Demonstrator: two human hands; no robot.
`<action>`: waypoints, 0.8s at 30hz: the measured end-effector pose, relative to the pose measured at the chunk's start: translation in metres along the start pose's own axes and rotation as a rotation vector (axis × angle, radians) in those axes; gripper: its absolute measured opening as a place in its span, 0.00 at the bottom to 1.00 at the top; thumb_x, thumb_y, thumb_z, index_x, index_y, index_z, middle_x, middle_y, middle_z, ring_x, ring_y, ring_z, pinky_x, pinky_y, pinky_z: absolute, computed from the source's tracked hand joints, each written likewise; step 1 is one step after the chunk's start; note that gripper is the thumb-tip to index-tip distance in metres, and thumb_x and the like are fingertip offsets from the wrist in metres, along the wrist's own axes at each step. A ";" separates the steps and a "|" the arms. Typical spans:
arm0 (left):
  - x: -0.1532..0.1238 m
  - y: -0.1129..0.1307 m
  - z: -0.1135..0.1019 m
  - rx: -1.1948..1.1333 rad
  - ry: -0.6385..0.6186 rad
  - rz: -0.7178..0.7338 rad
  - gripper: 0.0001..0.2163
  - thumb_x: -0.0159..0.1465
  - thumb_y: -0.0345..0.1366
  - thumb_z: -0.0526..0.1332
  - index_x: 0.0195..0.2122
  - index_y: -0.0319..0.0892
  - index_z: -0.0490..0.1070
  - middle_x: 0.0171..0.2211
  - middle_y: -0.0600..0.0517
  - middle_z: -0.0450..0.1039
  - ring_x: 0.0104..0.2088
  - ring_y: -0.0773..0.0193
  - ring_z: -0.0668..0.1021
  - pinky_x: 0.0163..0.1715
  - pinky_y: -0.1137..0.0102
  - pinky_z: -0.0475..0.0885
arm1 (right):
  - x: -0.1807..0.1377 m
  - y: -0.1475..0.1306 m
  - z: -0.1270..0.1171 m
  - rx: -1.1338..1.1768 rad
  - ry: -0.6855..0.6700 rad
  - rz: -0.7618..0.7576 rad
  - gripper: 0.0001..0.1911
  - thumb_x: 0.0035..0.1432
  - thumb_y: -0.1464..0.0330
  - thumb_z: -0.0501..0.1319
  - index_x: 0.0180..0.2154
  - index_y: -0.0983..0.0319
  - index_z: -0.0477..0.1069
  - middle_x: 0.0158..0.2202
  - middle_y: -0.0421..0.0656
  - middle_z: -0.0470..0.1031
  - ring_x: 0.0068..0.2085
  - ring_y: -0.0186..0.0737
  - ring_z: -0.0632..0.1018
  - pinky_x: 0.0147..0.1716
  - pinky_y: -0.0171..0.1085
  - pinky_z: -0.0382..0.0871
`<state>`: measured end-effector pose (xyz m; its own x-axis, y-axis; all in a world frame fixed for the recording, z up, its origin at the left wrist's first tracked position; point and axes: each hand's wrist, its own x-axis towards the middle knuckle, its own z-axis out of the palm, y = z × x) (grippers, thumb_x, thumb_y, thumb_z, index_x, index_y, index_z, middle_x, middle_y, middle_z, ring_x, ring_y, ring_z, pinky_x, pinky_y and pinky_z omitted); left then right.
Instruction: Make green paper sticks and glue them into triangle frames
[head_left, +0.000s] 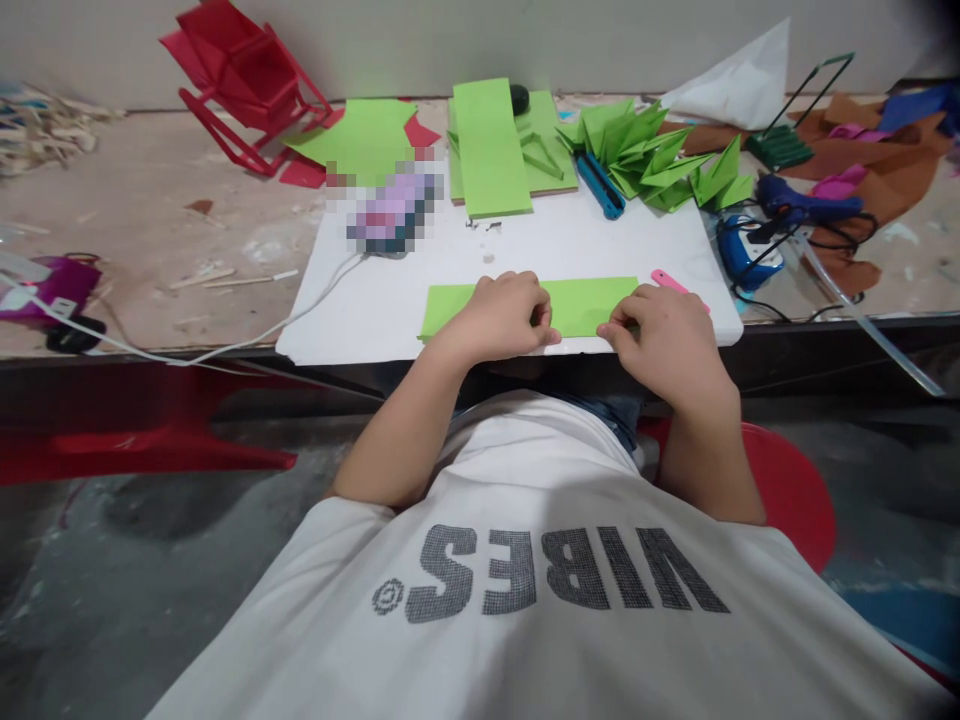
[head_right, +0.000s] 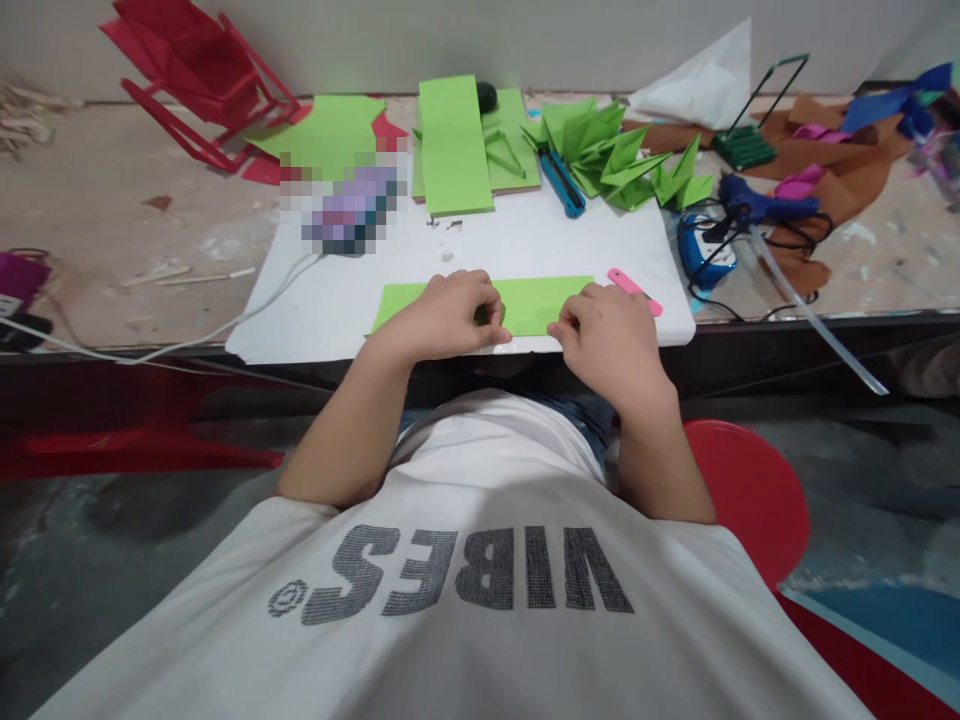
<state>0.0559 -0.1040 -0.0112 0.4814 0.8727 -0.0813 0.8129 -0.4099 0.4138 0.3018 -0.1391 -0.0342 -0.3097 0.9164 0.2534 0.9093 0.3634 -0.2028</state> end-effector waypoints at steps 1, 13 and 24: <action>0.000 0.001 0.001 0.010 0.008 0.000 0.09 0.68 0.40 0.71 0.34 0.44 0.77 0.48 0.43 0.81 0.53 0.44 0.81 0.58 0.50 0.71 | 0.000 0.001 0.001 0.002 0.007 -0.007 0.14 0.72 0.62 0.63 0.34 0.59 0.81 0.38 0.51 0.84 0.41 0.55 0.79 0.44 0.53 0.65; -0.001 0.013 0.005 0.077 0.059 -0.047 0.13 0.71 0.44 0.69 0.31 0.43 0.79 0.46 0.40 0.82 0.54 0.39 0.81 0.59 0.46 0.69 | -0.009 -0.032 0.009 -0.067 0.062 0.023 0.16 0.79 0.59 0.59 0.43 0.60 0.82 0.43 0.54 0.81 0.47 0.59 0.77 0.51 0.55 0.60; -0.003 0.014 0.007 0.089 0.064 -0.047 0.15 0.71 0.45 0.69 0.29 0.43 0.75 0.47 0.40 0.81 0.55 0.38 0.81 0.58 0.45 0.70 | -0.007 -0.021 0.012 0.057 0.112 0.071 0.12 0.72 0.65 0.63 0.37 0.57 0.84 0.42 0.48 0.86 0.47 0.57 0.80 0.52 0.55 0.61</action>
<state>0.0676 -0.1143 -0.0112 0.4221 0.9057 -0.0393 0.8616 -0.3873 0.3281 0.2815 -0.1512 -0.0431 -0.2091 0.9168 0.3401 0.9095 0.3102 -0.2768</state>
